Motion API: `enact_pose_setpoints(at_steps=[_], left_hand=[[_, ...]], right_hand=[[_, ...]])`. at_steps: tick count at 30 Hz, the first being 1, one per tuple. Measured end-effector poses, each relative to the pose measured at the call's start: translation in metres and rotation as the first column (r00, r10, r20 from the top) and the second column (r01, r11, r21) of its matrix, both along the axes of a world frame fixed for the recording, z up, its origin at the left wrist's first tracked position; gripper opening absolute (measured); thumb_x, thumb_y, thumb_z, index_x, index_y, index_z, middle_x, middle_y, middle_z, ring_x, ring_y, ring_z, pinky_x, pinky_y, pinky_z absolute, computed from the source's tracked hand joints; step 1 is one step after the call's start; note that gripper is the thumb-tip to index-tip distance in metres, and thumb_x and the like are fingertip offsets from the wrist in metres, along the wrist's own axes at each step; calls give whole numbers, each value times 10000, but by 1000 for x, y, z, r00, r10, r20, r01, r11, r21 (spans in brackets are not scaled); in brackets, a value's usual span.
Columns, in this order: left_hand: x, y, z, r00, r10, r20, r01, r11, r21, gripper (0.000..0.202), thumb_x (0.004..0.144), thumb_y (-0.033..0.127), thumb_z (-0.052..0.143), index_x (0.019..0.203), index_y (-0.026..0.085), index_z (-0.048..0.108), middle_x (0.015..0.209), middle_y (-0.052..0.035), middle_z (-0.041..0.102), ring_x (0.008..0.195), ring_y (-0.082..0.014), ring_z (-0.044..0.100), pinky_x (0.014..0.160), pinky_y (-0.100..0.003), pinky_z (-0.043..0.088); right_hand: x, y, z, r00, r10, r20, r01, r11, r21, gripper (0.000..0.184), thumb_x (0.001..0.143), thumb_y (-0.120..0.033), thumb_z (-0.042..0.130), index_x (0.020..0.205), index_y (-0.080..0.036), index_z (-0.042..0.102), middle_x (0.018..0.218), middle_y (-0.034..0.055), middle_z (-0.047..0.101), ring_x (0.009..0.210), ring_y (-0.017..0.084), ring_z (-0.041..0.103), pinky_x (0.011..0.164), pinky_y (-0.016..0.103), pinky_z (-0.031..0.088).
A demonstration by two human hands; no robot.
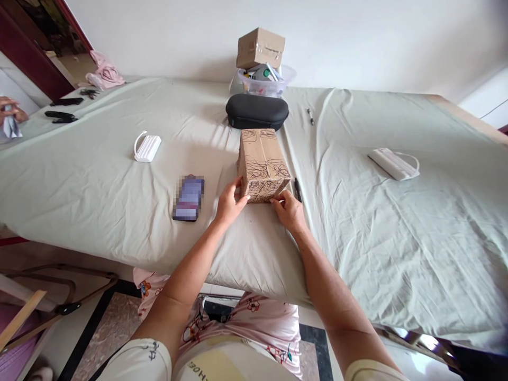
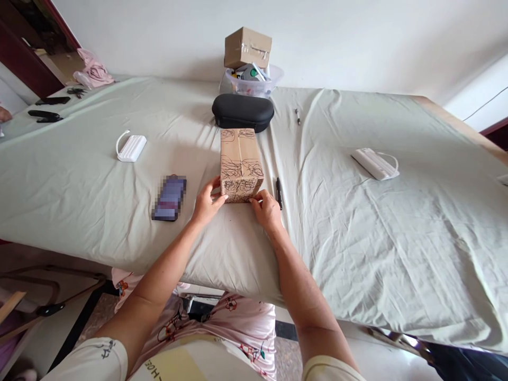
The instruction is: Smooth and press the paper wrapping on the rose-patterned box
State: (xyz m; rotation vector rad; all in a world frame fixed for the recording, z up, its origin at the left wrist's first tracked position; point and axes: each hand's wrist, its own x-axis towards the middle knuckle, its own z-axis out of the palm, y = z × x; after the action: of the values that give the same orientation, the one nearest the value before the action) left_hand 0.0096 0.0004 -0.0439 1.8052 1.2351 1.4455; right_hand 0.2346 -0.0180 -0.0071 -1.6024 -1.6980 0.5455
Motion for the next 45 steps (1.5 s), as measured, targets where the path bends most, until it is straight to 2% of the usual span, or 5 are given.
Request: enact_pose_setpoints(at_steps=[4,12,23,36,45], left_hand=[[-1,-2,-2,968,86,-234,-110,990,-88,564,891,123,748,1419,221,576,1317,-145,740,1154,-269,754,1026,-454,639],[2,-14,16,765,202,-611,-305,950,-67,154,930,202,789,986,187,646,1141,-148,730,1164,-311,670,1025,-460,523],[18,-16,18,814,276,-511,-335,942,-25,371,845,380,906,955,183,611,1093,-144,718,1099,-321,705,943,-413,532],[-1,-7,18,895,182,-408,-245,963,-109,203,975,259,725,881,240,546,962,-47,702,925,-225,685,803,-311,508],[-4,-9,27,943,133,-304,-182,974,-137,288,1011,193,603,770,244,455,791,10,615,787,-181,601,750,-278,451]], right_hand=[[0,0,-2,998,2,60,-2,1000,-6,209,840,-426,596,791,-274,461,734,27,647,717,207,569,696,337,428],[-2,2,-11,989,10,151,-12,1000,12,199,825,-387,627,810,-269,467,862,54,702,775,215,616,731,344,458],[-26,-5,-20,956,-236,174,226,971,75,631,752,-854,671,841,-289,406,872,62,699,745,242,629,618,335,399],[-12,-5,-5,998,-56,-21,59,983,176,230,893,-463,607,825,-264,514,775,8,648,657,171,546,721,345,493],[-13,-9,5,997,-44,-70,57,977,204,210,913,-434,595,822,-262,516,746,-10,609,652,157,533,706,330,487]])
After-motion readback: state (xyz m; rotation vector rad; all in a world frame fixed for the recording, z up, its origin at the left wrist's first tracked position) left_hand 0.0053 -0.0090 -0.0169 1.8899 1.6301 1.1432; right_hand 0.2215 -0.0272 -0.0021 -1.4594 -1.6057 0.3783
